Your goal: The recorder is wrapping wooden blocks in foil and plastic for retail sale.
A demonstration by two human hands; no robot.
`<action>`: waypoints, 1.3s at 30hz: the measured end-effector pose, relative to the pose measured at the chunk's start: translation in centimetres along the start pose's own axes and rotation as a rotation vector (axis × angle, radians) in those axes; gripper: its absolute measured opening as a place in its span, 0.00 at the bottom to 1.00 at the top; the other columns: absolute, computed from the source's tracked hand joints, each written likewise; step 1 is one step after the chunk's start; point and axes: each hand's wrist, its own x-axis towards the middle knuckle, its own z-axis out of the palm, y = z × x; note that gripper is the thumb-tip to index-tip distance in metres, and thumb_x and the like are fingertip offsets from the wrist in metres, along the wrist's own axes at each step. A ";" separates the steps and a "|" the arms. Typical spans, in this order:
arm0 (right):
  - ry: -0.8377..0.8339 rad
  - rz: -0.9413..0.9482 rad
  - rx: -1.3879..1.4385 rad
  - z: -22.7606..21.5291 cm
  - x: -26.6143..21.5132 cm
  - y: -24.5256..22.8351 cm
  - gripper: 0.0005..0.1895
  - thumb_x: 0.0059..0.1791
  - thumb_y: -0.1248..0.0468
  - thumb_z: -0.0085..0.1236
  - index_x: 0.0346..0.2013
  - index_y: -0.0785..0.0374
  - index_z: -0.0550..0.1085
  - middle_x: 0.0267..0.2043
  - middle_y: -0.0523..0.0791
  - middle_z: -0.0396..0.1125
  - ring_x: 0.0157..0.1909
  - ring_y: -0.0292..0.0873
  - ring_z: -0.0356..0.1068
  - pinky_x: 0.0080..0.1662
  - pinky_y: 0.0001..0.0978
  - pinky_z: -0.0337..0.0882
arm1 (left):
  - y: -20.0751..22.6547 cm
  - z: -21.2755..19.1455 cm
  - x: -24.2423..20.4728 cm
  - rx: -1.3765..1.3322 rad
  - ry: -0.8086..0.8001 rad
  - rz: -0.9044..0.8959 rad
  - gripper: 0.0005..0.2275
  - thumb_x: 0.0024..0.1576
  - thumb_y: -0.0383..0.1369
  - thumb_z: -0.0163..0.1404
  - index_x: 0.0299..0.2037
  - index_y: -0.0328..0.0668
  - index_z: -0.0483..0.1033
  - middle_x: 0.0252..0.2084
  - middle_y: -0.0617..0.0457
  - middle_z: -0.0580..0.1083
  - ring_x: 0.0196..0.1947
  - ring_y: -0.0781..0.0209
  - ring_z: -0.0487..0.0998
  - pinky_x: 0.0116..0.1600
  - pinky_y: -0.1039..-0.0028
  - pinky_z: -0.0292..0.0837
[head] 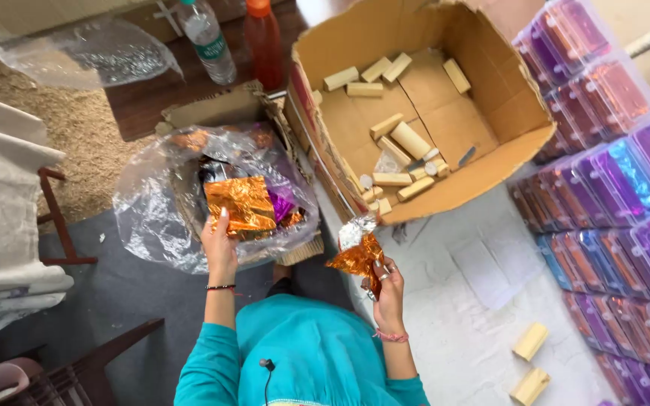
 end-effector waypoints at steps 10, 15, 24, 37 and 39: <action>-0.195 -0.175 -0.272 4.1 -0.5 -0.4 0.15 0.57 0.70 0.50 0.56 0.71 0.76 0.48 0.44 0.72 0.39 0.28 0.65 0.43 0.20 0.69 | 1.3 3.5 -1.3 0.817 0.203 0.907 0.16 0.62 0.19 0.45 0.60 0.33 0.70 0.51 0.45 0.75 0.52 0.52 0.76 0.58 0.65 0.71; -0.482 0.199 -0.772 9.9 1.5 2.2 0.20 0.58 0.69 0.53 0.64 0.67 0.79 0.33 0.54 0.62 0.35 0.42 0.54 0.38 0.35 0.55 | -3.2 1.4 4.1 2.045 -0.397 0.328 0.14 0.60 0.40 0.52 0.53 0.49 0.76 0.54 0.45 0.74 0.60 0.46 0.70 0.66 0.55 0.64; -0.708 0.189 -0.778 19.4 16.4 20.6 0.24 0.55 0.63 0.48 0.64 0.68 0.70 0.54 0.51 0.73 0.44 0.43 0.68 0.46 0.34 0.69 | -1.5 -6.5 7.7 0.484 -0.198 -0.105 0.26 0.57 0.44 0.51 0.65 0.42 0.67 0.60 0.50 0.74 0.57 0.57 0.76 0.59 0.66 0.72; -0.213 -0.202 -1.646 14.0 17.7 18.0 0.14 0.50 0.59 0.50 0.42 0.64 0.78 0.42 0.60 0.73 0.42 0.63 0.73 0.44 0.57 0.72 | -3.6 -0.4 7.3 1.533 -0.272 0.595 0.35 0.42 0.32 0.57 0.65 0.33 0.67 0.61 0.32 0.63 0.61 0.30 0.61 0.63 0.36 0.53; -0.229 -0.502 -1.509 17.2 13.4 13.0 0.12 0.51 0.59 0.52 0.40 0.63 0.78 0.40 0.57 0.73 0.42 0.63 0.72 0.43 0.57 0.71 | -8.6 -3.5 9.6 1.907 -0.281 0.635 0.23 0.48 0.34 0.50 0.58 0.44 0.75 0.63 0.38 0.65 0.64 0.37 0.62 0.67 0.38 0.48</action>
